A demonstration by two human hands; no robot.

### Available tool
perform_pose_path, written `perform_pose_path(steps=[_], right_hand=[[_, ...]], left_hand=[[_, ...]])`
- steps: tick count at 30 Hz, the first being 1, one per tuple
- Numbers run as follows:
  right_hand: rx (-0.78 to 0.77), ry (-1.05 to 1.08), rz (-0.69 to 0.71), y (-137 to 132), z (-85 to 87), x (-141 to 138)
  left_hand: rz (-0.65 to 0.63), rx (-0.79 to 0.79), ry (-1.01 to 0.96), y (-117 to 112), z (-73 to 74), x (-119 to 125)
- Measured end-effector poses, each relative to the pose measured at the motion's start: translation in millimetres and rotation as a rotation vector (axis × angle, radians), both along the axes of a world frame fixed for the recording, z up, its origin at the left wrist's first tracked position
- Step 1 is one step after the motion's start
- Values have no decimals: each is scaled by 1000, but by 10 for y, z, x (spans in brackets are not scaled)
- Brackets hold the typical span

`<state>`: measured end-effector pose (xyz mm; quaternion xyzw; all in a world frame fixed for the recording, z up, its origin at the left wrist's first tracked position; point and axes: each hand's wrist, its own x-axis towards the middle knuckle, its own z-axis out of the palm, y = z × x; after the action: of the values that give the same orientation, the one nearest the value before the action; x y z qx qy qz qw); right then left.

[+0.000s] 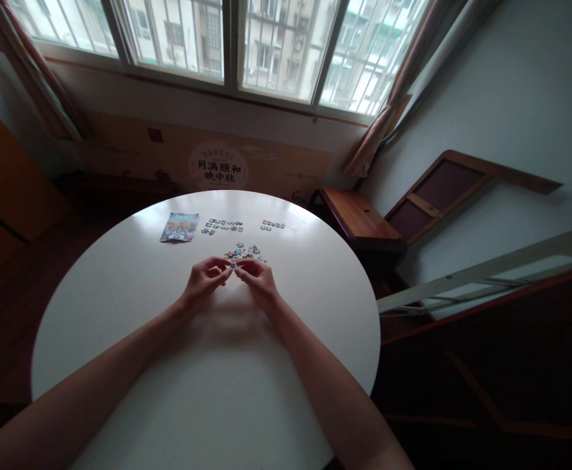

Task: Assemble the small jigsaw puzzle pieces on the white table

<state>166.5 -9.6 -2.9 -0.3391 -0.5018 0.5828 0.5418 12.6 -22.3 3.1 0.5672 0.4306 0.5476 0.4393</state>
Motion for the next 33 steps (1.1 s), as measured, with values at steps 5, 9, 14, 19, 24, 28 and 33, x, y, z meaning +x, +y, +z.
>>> perform_pose_path(steps=[5,9,14,19,24,28,33], right_hand=[[23,8,6,-9,20,-1],[28,18,12,-4,10,-3],[30,40,38,0,-27,9],[5,30,60,-25,14,22],[-13,39,76,-35,42,23],[-3,47,94,-35,33,23],[-13,42,90,-36,31,17]], left_hand=[[-11,6,1,7,-5,-3],[-11,5,21,10,-5,-3],[-47,10,24,-4,17,-7],[-110,15,13,-3,10,-20],[-131,0,-2,-2,3,-17],[-134,-5,-17,-11,25,-9],[-131,-5,-16,-7,27,-13]])
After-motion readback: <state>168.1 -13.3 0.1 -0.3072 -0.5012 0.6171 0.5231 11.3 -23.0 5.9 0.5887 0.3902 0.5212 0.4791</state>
